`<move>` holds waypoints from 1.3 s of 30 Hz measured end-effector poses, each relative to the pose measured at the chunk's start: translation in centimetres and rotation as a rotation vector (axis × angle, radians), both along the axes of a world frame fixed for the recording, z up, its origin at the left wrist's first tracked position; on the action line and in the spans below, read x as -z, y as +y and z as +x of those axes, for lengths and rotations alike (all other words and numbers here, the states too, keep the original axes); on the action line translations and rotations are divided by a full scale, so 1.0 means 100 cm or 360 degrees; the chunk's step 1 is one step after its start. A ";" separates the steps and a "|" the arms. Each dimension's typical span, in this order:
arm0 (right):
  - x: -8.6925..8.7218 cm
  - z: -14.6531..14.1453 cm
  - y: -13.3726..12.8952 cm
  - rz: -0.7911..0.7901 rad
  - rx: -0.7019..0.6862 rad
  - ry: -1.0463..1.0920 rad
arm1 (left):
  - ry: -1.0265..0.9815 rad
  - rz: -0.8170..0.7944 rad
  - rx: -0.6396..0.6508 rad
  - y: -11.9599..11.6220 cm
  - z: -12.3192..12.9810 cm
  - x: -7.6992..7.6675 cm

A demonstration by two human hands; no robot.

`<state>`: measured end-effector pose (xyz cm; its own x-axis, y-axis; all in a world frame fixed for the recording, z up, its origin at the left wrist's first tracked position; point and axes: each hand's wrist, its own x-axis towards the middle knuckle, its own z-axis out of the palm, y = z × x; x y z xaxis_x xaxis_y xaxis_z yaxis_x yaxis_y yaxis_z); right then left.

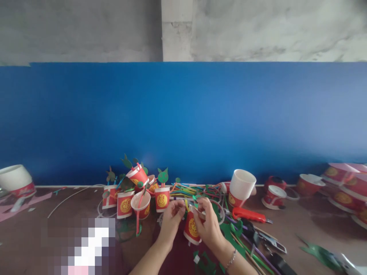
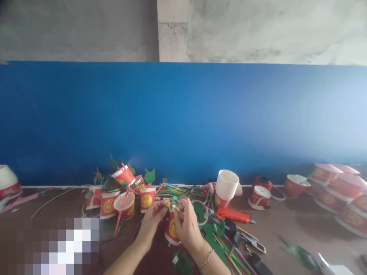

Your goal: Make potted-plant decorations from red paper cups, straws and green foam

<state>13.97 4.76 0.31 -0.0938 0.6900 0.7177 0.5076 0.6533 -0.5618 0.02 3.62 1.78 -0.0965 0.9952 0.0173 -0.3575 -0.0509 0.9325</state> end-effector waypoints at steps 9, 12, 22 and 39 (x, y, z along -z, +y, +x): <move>-0.016 -0.007 -0.008 -0.0454 -0.0233 0.0249 | 0.0043 -0.0066 0.0155 0.000 0.004 0.000; -0.024 -0.009 -0.007 -0.0581 -0.0294 0.0391 | 0.0131 -0.0028 0.0127 0.000 0.004 -0.001; -0.024 -0.010 -0.003 -0.0859 -0.0370 0.0684 | 0.0190 0.0109 0.0205 -0.003 0.005 -0.004; -0.039 0.005 0.006 -0.1085 -0.0448 0.0558 | 0.0231 0.0059 0.0254 -0.002 0.005 0.004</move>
